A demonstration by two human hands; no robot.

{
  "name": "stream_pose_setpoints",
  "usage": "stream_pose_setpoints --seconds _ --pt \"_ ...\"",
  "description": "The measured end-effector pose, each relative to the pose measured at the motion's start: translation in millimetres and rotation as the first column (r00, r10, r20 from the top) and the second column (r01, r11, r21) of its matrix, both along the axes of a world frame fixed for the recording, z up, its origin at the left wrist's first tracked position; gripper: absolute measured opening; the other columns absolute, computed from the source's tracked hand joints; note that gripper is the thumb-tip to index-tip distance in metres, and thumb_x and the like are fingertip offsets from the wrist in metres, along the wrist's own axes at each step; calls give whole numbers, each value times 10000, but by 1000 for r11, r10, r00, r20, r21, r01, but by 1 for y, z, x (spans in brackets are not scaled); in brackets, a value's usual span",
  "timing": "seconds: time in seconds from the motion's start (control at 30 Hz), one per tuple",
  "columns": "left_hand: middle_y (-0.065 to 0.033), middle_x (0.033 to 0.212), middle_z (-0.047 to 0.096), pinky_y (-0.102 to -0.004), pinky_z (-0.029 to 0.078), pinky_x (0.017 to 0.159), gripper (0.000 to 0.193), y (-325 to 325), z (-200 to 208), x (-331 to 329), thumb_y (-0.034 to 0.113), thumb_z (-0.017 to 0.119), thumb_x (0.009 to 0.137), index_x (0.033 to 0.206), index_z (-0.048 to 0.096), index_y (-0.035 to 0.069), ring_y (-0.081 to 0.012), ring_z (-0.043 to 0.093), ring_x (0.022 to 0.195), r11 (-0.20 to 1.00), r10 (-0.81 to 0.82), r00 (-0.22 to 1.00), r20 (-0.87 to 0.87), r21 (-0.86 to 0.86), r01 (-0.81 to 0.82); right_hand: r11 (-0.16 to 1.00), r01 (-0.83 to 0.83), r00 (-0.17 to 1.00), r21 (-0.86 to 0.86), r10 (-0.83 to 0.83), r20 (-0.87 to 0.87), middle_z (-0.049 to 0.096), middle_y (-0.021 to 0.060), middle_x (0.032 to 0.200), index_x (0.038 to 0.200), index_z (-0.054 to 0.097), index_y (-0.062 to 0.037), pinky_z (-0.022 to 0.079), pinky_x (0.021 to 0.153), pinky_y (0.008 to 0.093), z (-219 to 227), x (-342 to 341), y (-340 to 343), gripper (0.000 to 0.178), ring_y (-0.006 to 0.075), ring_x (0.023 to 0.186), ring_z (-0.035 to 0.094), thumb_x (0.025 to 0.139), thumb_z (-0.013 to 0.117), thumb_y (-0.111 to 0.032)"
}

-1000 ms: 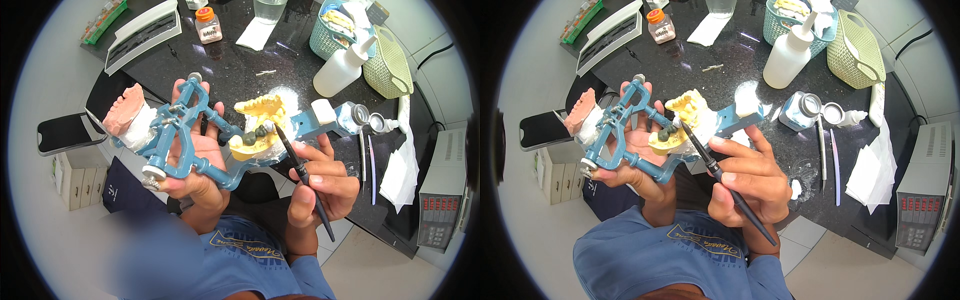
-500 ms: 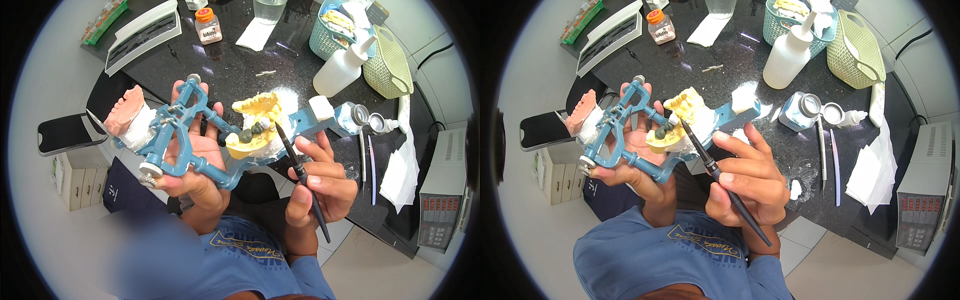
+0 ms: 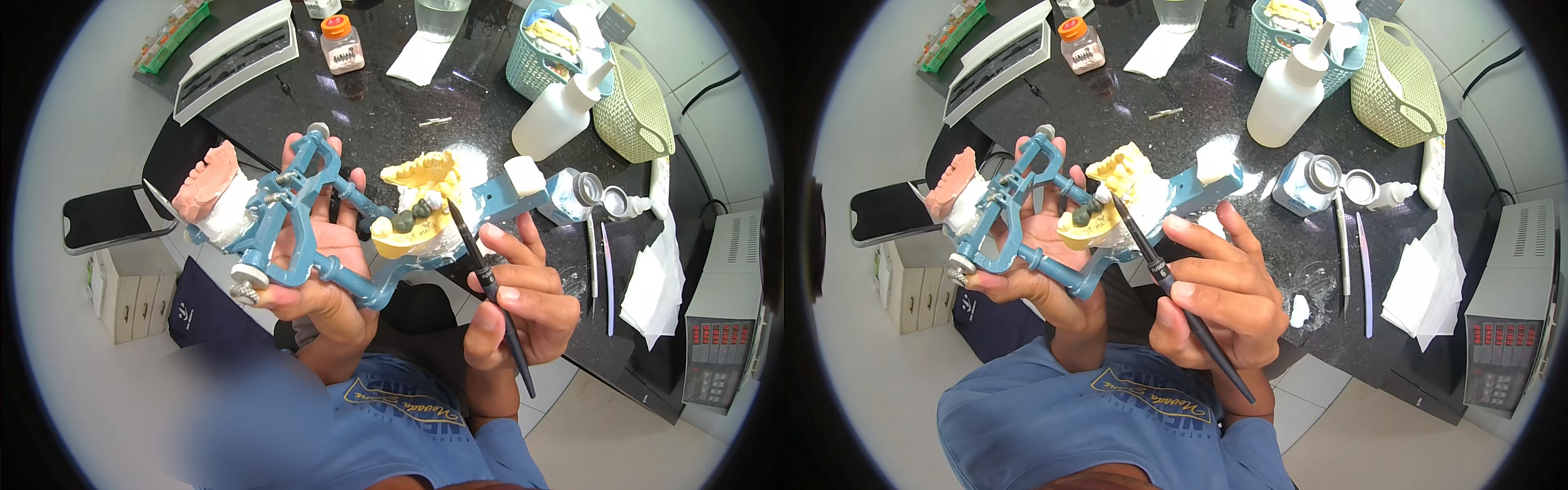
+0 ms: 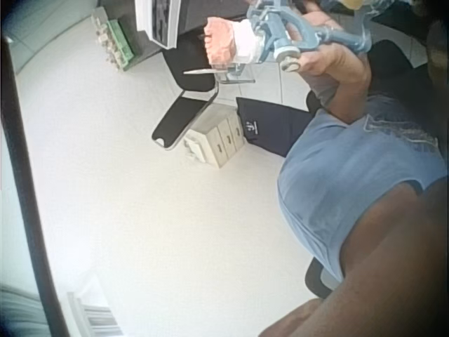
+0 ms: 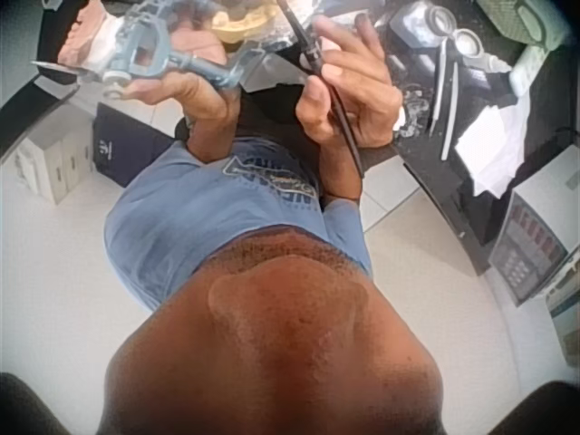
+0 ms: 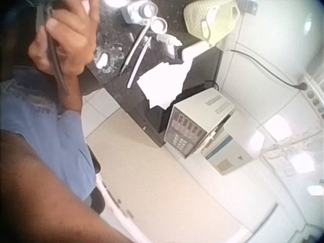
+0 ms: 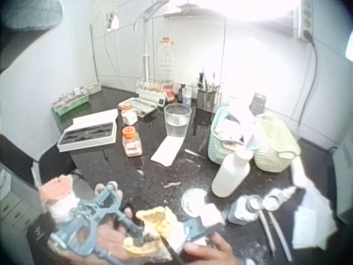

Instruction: The person uses a brush to apply a white liquid to a dark dental framework mounted on a yellow dental model within a blue articulator, occasionally picking up more liquid from a glass plate.

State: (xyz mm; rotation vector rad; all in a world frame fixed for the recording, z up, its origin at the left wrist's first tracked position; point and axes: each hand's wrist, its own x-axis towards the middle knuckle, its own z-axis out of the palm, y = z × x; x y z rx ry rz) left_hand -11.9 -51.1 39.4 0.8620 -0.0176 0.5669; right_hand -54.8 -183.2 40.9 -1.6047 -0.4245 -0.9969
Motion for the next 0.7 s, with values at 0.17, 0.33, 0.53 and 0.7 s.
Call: stream_pose_setpoints --seconds 0.17,0.33,0.53,0.7 --pt "-230 1462 293 -565 373 999 1192 -4 4 -2 854 578 538 1379 341 44 -457 346 1299 999 21 999 -25 30 -21 1000 7 1000 -20 -7 6 665 92 758 952 534 -73 380 1026 513 1 2 0 228 329 931 683 767 667 -71" --pt "-232 1459 298 -564 369 1003 1191 -5 5 -2 852 577 543 1377 341 35 -457 351 1295 999 28 999 -23 22 -28 1000 8 1000 -20 -8 4 669 92 755 946 541 -75 373 1032 512 1 2 1 228 326 936 683 757 666 -57" --pt "-219 1460 302 -566 356 1016 1191 2 -4 0 839 601 538 1381 337 41 -447 338 1306 999 -30 999 26 -22 31 999 30 999 -28 -29 20 599 96 755 972 433 -74 357 1040 557 -3 -7 -2 221 342 949 655 897 586 -216" --pt "-252 1438 307 -567 369 1017 1075 9 -4 2 801 551 652 1429 253 121 -475 342 1287 998 -57 998 26 -8 57 929 288 951 231 -306 46 530 138 827 1088 439 -30 552 627 334 4 -32 -18 303 227 679 614 904 570 -232"
